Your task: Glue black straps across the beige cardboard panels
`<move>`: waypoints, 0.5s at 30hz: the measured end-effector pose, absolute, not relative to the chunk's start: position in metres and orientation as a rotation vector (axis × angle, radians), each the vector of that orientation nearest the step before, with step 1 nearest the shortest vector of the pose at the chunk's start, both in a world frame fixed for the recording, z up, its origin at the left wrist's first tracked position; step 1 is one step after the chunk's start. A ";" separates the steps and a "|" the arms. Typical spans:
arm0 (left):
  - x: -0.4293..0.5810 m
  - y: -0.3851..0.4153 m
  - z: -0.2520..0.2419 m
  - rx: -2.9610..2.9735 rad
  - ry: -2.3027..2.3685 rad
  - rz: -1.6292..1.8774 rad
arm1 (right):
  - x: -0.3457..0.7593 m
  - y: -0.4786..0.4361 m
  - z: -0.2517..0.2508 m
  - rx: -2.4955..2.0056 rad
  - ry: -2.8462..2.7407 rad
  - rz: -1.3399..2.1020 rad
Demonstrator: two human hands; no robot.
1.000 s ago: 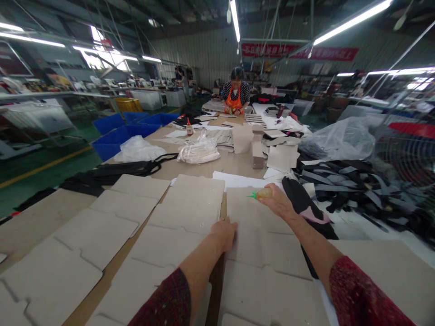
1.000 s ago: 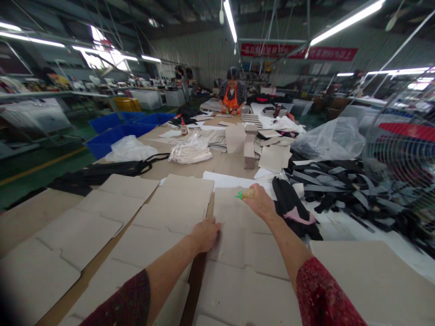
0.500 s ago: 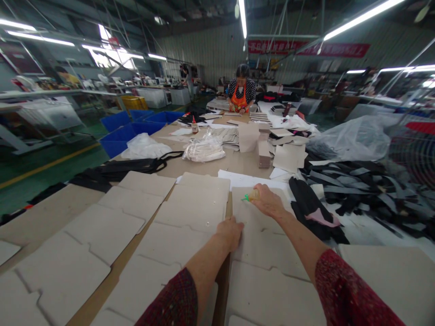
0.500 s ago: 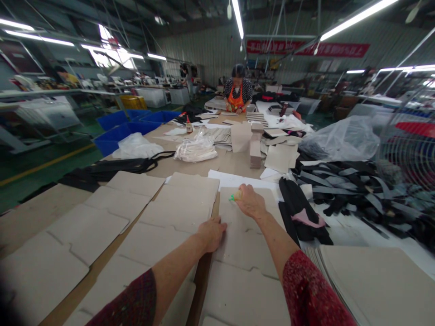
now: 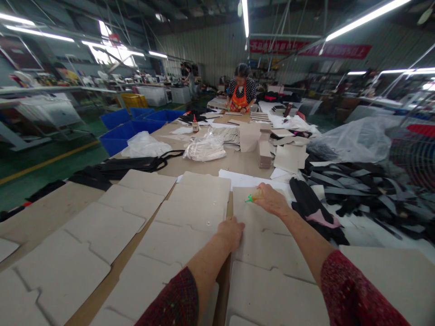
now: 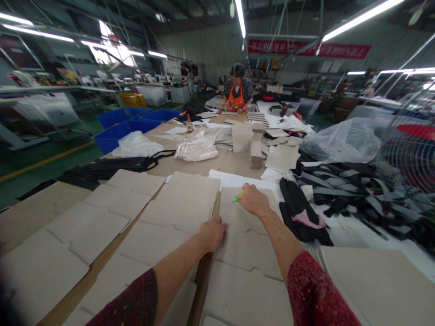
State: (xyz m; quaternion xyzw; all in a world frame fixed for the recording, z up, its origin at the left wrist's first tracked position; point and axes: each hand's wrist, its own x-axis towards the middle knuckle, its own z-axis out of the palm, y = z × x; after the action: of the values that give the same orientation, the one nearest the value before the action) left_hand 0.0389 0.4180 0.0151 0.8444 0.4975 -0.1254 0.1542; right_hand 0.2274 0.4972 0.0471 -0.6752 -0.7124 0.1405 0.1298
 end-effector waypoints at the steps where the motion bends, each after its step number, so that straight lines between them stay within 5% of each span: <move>1: 0.039 0.418 0.015 2.425 1.427 -0.358 | 0.226 0.497 0.044 -1.959 -2.014 0.441; 9: 0.035 0.422 0.011 2.456 1.408 -0.335 | 0.222 0.460 0.014 -1.864 -1.267 0.761; 15: 0.025 0.434 0.006 2.445 1.305 -0.250 | 0.291 0.336 0.027 -1.745 -0.882 0.794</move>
State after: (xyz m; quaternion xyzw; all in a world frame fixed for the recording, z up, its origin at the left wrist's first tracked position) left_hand 0.0255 0.4341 0.0059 0.8646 0.4613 -0.0886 0.1783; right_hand 0.2913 0.3361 0.0269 -0.7193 -0.3635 0.3273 0.4933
